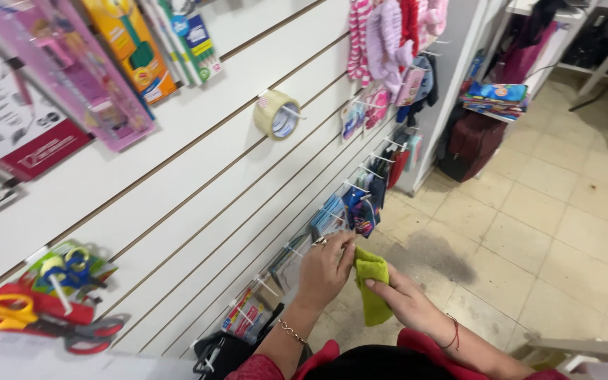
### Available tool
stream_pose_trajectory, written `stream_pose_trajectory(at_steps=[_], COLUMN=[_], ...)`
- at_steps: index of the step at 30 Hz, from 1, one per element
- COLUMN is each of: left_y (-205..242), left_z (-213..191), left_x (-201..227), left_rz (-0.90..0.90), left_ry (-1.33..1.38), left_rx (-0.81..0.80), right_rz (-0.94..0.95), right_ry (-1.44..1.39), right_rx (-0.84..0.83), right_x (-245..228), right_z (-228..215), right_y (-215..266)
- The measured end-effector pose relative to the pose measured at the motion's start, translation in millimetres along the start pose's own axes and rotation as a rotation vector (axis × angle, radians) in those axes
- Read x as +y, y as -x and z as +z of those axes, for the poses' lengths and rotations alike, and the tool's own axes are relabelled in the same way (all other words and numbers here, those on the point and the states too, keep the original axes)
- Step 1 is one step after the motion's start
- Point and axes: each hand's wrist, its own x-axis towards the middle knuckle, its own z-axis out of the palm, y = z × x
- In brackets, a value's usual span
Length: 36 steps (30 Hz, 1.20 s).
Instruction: Cleaning and wiping down various stationery items like scissors and tape rolls in a store setting.
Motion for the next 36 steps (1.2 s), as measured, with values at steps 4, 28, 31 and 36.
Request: stream_pose_trajectory(at_steps=[4,28,31,36], left_y=[32,59,33,-3], left_z=[-24,-50,-28,11], left_x=[-25,-29,-23,-19], left_rz=[-0.108,-0.38,-0.4,-0.35], left_ry=[-0.189,-0.407,-0.412,-0.359], left_rx=[-0.009,0.098,0.037,0.056], right_rz=[0.01,-0.044,-0.036,-0.063], right_ry=[0.048,-0.002,0.005,0.098], right_rx=[-0.103,-0.44,-0.418,-0.391], right_x=[-3,5,8,-10], right_z=[25,31,-1,-44], right_y=[-4,-56,-72,-87])
